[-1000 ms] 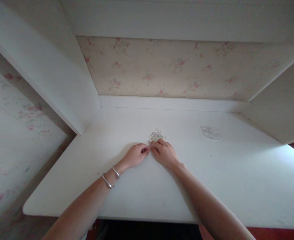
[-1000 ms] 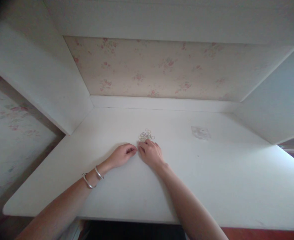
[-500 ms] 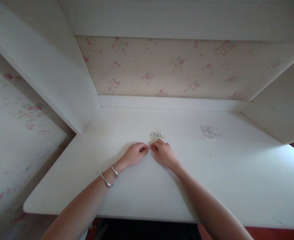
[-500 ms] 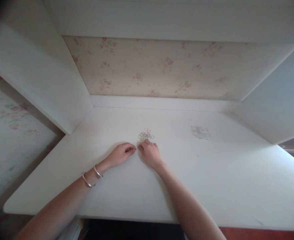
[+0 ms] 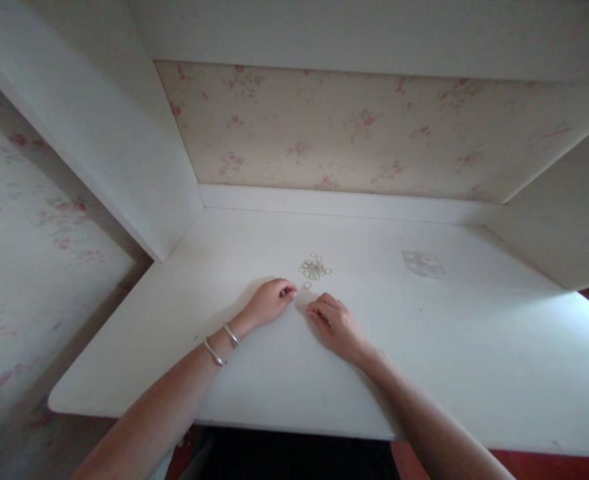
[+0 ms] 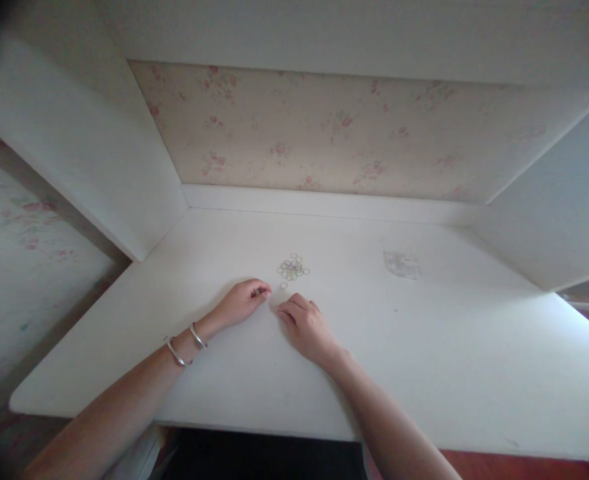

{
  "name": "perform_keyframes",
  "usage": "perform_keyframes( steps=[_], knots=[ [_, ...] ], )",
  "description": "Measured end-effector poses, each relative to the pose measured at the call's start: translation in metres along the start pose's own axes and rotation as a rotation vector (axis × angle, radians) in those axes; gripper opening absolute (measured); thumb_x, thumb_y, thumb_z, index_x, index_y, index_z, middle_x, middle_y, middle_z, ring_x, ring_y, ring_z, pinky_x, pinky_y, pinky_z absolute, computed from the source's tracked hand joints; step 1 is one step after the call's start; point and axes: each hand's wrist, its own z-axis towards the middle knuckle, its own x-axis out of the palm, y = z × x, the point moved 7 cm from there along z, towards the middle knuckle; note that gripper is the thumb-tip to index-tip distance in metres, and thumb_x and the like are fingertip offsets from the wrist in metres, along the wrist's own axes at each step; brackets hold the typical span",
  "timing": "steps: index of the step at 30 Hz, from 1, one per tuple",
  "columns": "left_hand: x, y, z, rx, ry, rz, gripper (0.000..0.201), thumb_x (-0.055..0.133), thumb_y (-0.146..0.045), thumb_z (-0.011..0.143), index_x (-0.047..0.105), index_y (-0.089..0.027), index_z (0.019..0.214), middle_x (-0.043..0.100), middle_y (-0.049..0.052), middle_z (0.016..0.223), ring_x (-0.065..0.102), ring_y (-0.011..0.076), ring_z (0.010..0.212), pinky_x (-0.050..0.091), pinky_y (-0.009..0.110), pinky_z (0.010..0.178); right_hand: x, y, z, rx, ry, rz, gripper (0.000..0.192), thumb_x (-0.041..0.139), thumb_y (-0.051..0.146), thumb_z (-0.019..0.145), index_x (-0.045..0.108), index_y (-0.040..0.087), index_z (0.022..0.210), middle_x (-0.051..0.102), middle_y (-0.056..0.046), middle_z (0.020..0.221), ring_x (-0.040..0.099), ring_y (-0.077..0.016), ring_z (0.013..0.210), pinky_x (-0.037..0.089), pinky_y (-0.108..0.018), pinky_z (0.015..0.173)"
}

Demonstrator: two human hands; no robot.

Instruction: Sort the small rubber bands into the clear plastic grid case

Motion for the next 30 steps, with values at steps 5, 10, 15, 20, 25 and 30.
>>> perform_keyframes(
  steps=[5, 10, 15, 20, 25, 30],
  knots=[
    [-0.002, 0.002, 0.001, -0.019, -0.041, -0.002, 0.020, 0.049, -0.024, 0.084, 0.065, -0.018, 0.093, 0.068, 0.004, 0.094, 0.062, 0.0167, 0.087, 0.047, 0.028, 0.081, 0.011, 0.010, 0.003, -0.044, 0.036, -0.068, 0.022, 0.042, 0.026, 0.094, 0.064, 0.022, 0.093, 0.062, -0.005, 0.091, 0.058, -0.0145, 0.083, 0.040, -0.028, 0.077],
    [0.001, 0.000, 0.005, 0.038, -0.071, 0.055, 0.020, 0.049, -0.025, 0.085, 0.067, -0.019, 0.091, 0.067, 0.004, 0.091, 0.060, 0.0156, 0.084, 0.047, 0.027, 0.080, 0.003, 0.007, 0.005, -0.033, -0.024, -0.011, 0.023, 0.044, 0.029, 0.093, 0.066, 0.023, 0.092, 0.063, -0.004, 0.089, 0.058, -0.0148, 0.083, 0.040, -0.028, 0.077],
    [0.011, -0.002, 0.016, 0.051, -0.023, 0.150, 0.019, 0.051, -0.027, 0.084, 0.067, -0.023, 0.094, 0.065, 0.003, 0.093, 0.060, 0.0150, 0.082, 0.046, 0.026, 0.077, -0.030, -0.026, 0.004, 0.167, -0.300, 0.079, 0.025, 0.046, 0.035, 0.090, 0.067, 0.021, 0.088, 0.060, -0.005, 0.085, 0.055, -0.0134, 0.069, 0.043, -0.025, 0.064],
    [0.014, -0.008, 0.024, 0.018, -0.022, 0.288, 0.020, 0.052, -0.032, 0.086, 0.067, -0.027, 0.096, 0.065, 0.003, 0.096, 0.060, 0.0164, 0.081, 0.045, 0.027, 0.074, -0.047, -0.057, 0.005, 0.256, -0.382, 0.060, 0.026, 0.048, 0.037, 0.087, 0.068, 0.020, 0.087, 0.059, -0.004, 0.081, 0.052, -0.0124, 0.062, 0.042, -0.026, 0.060],
    [0.018, -0.016, 0.020, 0.036, 0.002, 0.383, 0.022, 0.047, -0.032, 0.089, 0.068, -0.027, 0.091, 0.064, 0.003, 0.093, 0.060, 0.0174, 0.082, 0.044, 0.026, 0.069, -0.047, -0.073, 0.005, 0.334, -0.354, 0.042, 0.029, 0.047, 0.039, 0.085, 0.069, 0.020, 0.086, 0.059, -0.004, 0.080, 0.052, -0.0129, 0.062, 0.042, -0.027, 0.062],
    [0.020, -0.021, 0.015, 0.043, 0.028, 0.441, 0.024, 0.043, -0.032, 0.092, 0.064, -0.027, 0.102, 0.063, 0.002, 0.102, 0.061, 0.0164, 0.084, 0.044, 0.025, 0.069, -0.037, -0.074, 0.008, 0.322, -0.264, -0.026, 0.028, 0.045, 0.036, 0.087, 0.068, 0.021, 0.090, 0.060, -0.003, 0.084, 0.054, -0.0122, 0.067, 0.042, -0.026, 0.067]
  ],
)
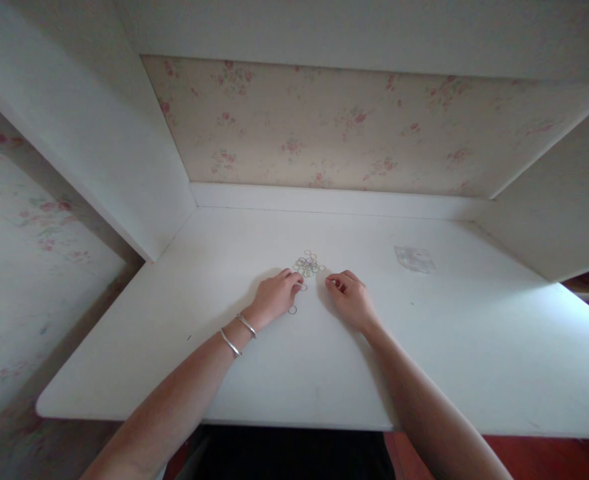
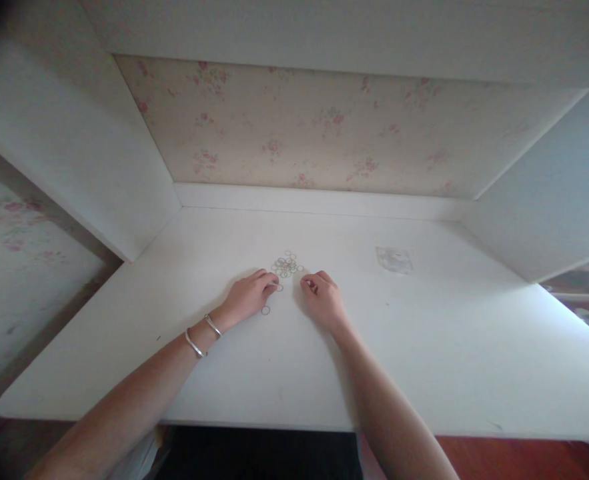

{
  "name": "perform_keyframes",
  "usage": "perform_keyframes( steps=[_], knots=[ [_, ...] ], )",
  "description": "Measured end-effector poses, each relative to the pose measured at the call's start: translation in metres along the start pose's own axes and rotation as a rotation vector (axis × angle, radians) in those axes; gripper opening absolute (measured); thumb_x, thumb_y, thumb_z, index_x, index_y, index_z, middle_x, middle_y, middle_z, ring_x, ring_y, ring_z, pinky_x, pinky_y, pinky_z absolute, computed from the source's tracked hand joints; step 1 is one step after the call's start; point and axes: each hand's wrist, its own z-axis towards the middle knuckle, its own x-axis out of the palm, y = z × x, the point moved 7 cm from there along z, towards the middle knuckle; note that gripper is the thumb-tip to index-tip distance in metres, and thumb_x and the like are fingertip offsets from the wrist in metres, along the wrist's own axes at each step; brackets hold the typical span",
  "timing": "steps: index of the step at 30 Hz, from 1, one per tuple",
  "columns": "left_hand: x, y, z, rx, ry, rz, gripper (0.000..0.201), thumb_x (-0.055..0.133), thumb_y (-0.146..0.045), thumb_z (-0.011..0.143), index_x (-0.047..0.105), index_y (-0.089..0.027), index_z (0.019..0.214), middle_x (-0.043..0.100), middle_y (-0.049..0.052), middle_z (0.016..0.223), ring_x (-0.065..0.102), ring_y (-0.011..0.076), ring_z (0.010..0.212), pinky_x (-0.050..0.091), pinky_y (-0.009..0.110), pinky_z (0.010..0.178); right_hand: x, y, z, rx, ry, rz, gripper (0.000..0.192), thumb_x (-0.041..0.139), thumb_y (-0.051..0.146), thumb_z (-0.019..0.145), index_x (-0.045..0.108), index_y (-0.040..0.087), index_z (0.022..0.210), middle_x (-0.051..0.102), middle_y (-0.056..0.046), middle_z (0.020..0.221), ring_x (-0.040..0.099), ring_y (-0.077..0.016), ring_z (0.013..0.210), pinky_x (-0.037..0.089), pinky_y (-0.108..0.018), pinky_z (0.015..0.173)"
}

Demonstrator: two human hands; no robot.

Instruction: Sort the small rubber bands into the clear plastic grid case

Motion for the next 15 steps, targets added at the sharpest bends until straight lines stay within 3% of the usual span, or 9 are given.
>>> perform_keyframes(
  steps=[8, 15],
  knots=[
    [0.001, -0.003, -0.002, 0.066, 0.057, -0.041, 0.026, 0.043, -0.037, 0.092, 0.066, -0.028, 0.100, 0.064, 0.000, 0.102, 0.061, 0.0154, 0.087, 0.043, 0.025, 0.075, 0.008, 0.004, 0.005, 0.015, 0.110, -0.444, 0.038, 0.040, 0.038, 0.092, 0.051, 0.034, 0.127, 0.059, -0.007, 0.104, 0.054, -0.0232, 0.097, 0.034, -0.038, 0.082],
    [0.005, 0.000, -0.001, 0.100, 0.071, -0.041, 0.022, 0.045, -0.031, 0.091, 0.065, -0.023, 0.089, 0.064, 0.001, 0.096, 0.061, 0.0160, 0.082, 0.042, 0.026, 0.069, 0.007, -0.006, 0.008, 0.064, 0.101, -0.361, 0.027, 0.042, 0.036, 0.092, 0.064, 0.026, 0.101, 0.060, -0.005, 0.099, 0.056, -0.0187, 0.090, 0.033, -0.033, 0.079]
  ],
)
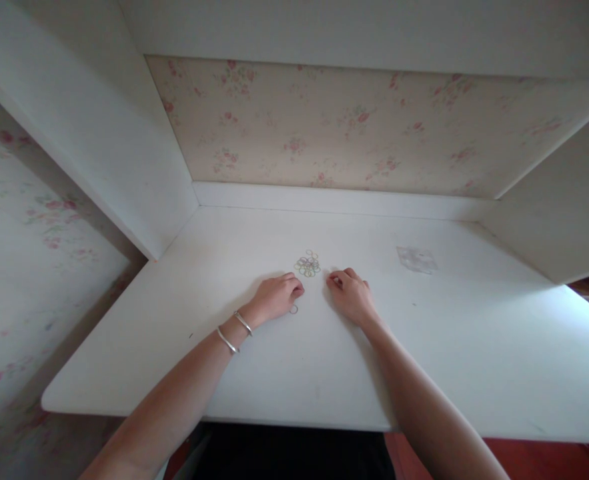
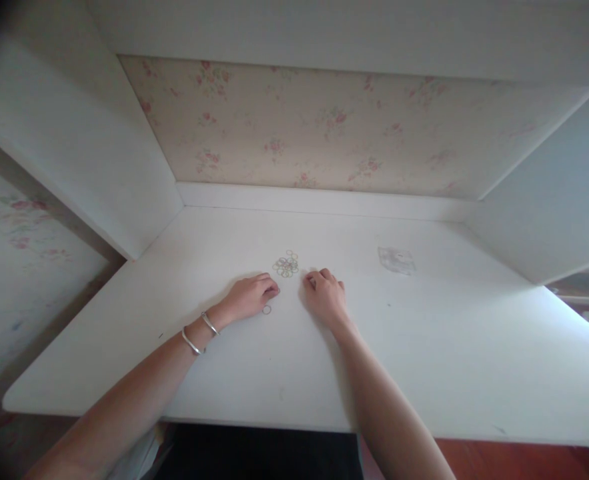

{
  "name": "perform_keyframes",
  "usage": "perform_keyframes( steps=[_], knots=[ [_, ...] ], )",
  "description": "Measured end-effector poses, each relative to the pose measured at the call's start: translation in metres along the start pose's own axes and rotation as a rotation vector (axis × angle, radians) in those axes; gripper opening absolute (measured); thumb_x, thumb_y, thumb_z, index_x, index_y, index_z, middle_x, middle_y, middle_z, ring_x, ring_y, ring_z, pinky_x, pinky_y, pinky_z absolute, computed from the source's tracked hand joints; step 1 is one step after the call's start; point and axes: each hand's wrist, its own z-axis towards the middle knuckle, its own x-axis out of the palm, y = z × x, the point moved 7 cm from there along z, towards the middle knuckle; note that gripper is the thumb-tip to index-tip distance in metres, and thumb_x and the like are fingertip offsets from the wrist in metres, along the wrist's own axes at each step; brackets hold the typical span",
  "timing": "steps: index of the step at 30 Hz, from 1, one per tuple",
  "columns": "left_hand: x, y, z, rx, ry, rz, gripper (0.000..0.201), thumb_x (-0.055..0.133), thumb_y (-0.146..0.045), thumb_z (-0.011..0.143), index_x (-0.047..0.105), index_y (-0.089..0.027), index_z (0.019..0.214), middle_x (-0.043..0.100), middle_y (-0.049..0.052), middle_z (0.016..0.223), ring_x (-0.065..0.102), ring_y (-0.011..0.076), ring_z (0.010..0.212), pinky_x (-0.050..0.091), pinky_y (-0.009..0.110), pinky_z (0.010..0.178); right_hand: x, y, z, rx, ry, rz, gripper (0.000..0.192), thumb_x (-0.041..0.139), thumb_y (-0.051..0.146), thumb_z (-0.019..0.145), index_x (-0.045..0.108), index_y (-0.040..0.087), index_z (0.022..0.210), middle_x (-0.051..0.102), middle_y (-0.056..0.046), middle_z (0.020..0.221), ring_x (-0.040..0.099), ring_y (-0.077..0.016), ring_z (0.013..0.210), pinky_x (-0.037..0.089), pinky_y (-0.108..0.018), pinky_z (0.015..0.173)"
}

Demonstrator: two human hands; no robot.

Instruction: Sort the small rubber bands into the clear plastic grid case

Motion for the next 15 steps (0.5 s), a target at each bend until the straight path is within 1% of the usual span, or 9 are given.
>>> perform_keyframes(
  steps=[2, 5, 8, 12, 15],
  knots=[
    [-0.002, 0.002, -0.003, 0.021, -0.007, -0.044, 0.020, 0.047, -0.029, 0.090, 0.065, -0.022, 0.089, 0.063, 0.001, 0.095, 0.060, 0.0155, 0.082, 0.043, 0.026, 0.070, 0.001, -0.003, 0.000, 0.007, 0.003, 0.031, 0.024, 0.043, 0.034, 0.091, 0.065, 0.024, 0.095, 0.060, -0.004, 0.097, 0.056, -0.0174, 0.087, 0.032, -0.032, 0.078],
    [-0.010, 0.004, -0.012, 0.052, -0.026, -0.165, 0.018, 0.048, -0.029, 0.090, 0.064, -0.019, 0.089, 0.062, 0.002, 0.093, 0.058, 0.0143, 0.082, 0.043, 0.025, 0.072, 0.004, -0.005, 0.000, 0.006, 0.020, 0.047, 0.023, 0.043, 0.033, 0.091, 0.065, 0.024, 0.091, 0.060, -0.003, 0.093, 0.057, -0.0167, 0.084, 0.032, -0.033, 0.077],
    [-0.014, 0.003, -0.026, 0.114, 0.000, -0.237, 0.022, 0.047, -0.031, 0.091, 0.065, -0.018, 0.086, 0.061, 0.003, 0.087, 0.057, 0.0133, 0.079, 0.044, 0.024, 0.073, 0.006, -0.003, -0.002, -0.035, 0.020, 0.059, 0.023, 0.042, 0.030, 0.092, 0.064, 0.023, 0.090, 0.060, -0.003, 0.091, 0.057, -0.0162, 0.082, 0.032, -0.033, 0.078],
    [-0.014, -0.001, -0.040, 0.169, 0.025, -0.233, 0.024, 0.047, -0.032, 0.092, 0.067, -0.020, 0.090, 0.061, 0.002, 0.090, 0.058, 0.0122, 0.080, 0.044, 0.023, 0.075, 0.004, 0.004, -0.006, -0.139, -0.038, 0.127, 0.022, 0.043, 0.030, 0.092, 0.063, 0.022, 0.092, 0.060, -0.003, 0.091, 0.057, -0.0156, 0.082, 0.032, -0.032, 0.078],
    [-0.010, -0.003, -0.041, 0.185, 0.022, -0.175, 0.024, 0.047, -0.033, 0.092, 0.068, -0.021, 0.091, 0.061, 0.001, 0.091, 0.058, 0.0121, 0.081, 0.043, 0.024, 0.075, 0.003, 0.011, -0.011, -0.206, -0.076, 0.237, 0.021, 0.044, 0.031, 0.092, 0.063, 0.021, 0.092, 0.060, -0.004, 0.090, 0.057, -0.0151, 0.080, 0.035, -0.030, 0.075]
  ],
)
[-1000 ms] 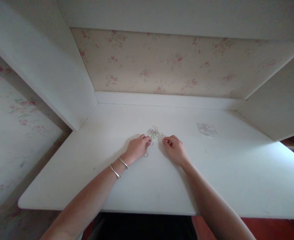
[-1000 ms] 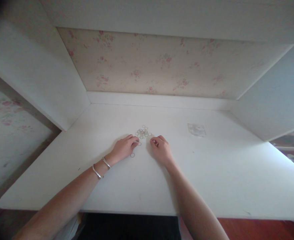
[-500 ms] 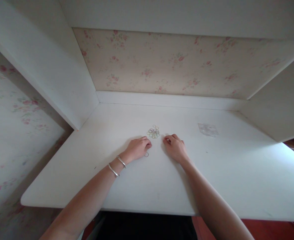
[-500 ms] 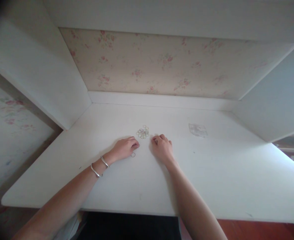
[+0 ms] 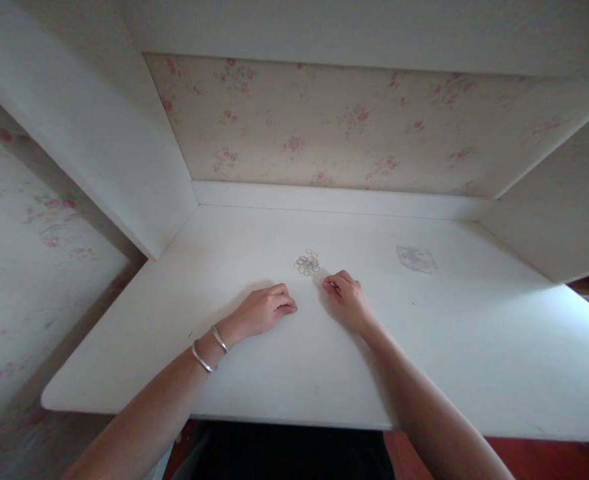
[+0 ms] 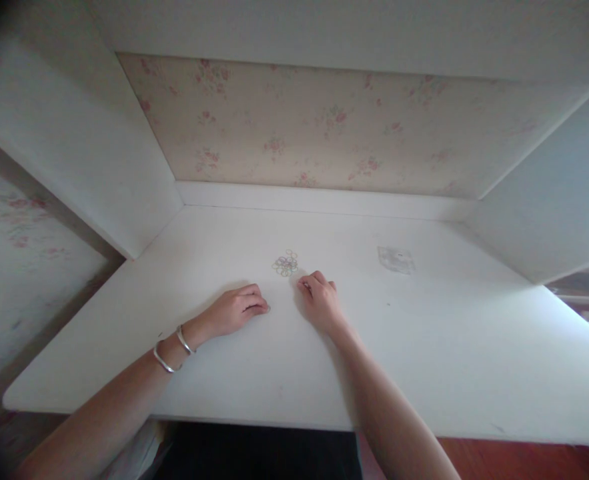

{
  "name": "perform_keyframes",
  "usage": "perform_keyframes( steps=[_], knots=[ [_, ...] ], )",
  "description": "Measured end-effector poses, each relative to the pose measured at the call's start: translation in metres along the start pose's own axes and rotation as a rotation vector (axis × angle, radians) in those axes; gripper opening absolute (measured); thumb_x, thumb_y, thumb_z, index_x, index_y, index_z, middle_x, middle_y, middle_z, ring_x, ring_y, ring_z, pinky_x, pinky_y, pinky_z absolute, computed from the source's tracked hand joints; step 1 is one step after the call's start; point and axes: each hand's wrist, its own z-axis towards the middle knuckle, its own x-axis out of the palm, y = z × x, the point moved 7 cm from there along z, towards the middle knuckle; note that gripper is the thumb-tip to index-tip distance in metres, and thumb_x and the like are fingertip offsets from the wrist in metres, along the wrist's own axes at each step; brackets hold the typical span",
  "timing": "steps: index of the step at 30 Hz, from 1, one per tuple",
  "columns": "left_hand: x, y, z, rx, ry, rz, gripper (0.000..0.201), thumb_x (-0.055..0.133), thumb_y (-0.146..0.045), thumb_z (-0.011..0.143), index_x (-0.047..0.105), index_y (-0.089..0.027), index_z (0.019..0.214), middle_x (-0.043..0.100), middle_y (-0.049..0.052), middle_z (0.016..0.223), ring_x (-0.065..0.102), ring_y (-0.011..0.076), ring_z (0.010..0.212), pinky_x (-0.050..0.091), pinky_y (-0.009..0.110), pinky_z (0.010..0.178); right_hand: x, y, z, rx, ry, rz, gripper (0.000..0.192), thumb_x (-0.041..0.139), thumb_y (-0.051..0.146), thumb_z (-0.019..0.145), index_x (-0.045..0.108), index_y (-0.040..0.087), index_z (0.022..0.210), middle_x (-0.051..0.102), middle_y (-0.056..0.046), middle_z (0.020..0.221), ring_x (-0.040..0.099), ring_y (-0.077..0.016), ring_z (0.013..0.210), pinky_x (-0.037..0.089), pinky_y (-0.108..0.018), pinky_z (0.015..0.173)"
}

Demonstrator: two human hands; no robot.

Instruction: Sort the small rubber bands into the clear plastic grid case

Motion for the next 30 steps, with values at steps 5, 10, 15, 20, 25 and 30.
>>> perform_keyframes(
  steps=[5, 10, 15, 20, 25, 30],
  knots=[
    [0.003, 0.001, 0.002, -0.003, 0.014, 0.060, 0.025, 0.046, -0.034, 0.092, 0.069, -0.023, 0.091, 0.060, 0.000, 0.088, 0.058, 0.0117, 0.078, 0.042, 0.023, 0.072, 0.004, 0.023, -0.008, -0.091, 0.015, 0.086, 0.019, 0.046, 0.031, 0.092, 0.062, 0.021, 0.090, 0.060, -0.004, 0.087, 0.056, -0.0154, 0.082, 0.036, -0.029, 0.075],
    [0.003, 0.003, 0.002, -0.041, 0.015, -0.002, 0.024, 0.048, -0.035, 0.091, 0.070, -0.024, 0.089, 0.061, 0.000, 0.089, 0.058, 0.0114, 0.078, 0.043, 0.023, 0.072, 0.008, 0.046, -0.016, -0.178, 0.074, 0.123, 0.018, 0.046, 0.028, 0.093, 0.062, 0.021, 0.089, 0.060, -0.003, 0.086, 0.056, -0.0143, 0.082, 0.035, -0.029, 0.075],
    [-0.007, 0.012, 0.009, -0.110, -0.054, -0.186, 0.024, 0.052, -0.035, 0.088, 0.069, -0.018, 0.084, 0.060, 0.002, 0.080, 0.056, 0.0122, 0.075, 0.043, 0.023, 0.069, 0.010, 0.056, -0.017, -0.215, 0.084, 0.152, 0.020, 0.045, 0.029, 0.093, 0.063, 0.021, 0.088, 0.061, -0.003, 0.085, 0.055, -0.0136, 0.080, 0.035, -0.028, 0.075],
    [-0.011, 0.026, 0.013, -0.227, -0.096, -0.307, 0.021, 0.054, -0.033, 0.085, 0.067, -0.016, 0.084, 0.061, 0.001, 0.079, 0.055, 0.0123, 0.071, 0.043, 0.023, 0.066, 0.017, 0.067, -0.020, -0.256, 0.182, 0.134, 0.021, 0.045, 0.029, 0.094, 0.064, 0.022, 0.092, 0.062, -0.003, 0.089, 0.057, -0.0136, 0.083, 0.035, -0.029, 0.080],
    [-0.009, 0.026, 0.014, -0.262, -0.085, -0.337, 0.021, 0.055, -0.033, 0.083, 0.068, -0.016, 0.083, 0.064, 0.002, 0.081, 0.056, 0.0130, 0.072, 0.043, 0.024, 0.066, 0.020, 0.072, -0.024, -0.271, 0.230, 0.093, 0.023, 0.043, 0.029, 0.094, 0.065, 0.022, 0.093, 0.063, -0.004, 0.093, 0.057, -0.0143, 0.085, 0.033, -0.031, 0.085],
    [-0.009, 0.027, 0.014, -0.270, -0.089, -0.334, 0.023, 0.054, -0.034, 0.083, 0.068, -0.016, 0.085, 0.065, 0.003, 0.081, 0.056, 0.0139, 0.072, 0.043, 0.025, 0.067, 0.022, 0.074, -0.025, -0.299, 0.240, 0.060, 0.021, 0.044, 0.027, 0.094, 0.065, 0.023, 0.094, 0.063, -0.003, 0.094, 0.057, -0.0138, 0.085, 0.031, -0.030, 0.085]
  ],
)
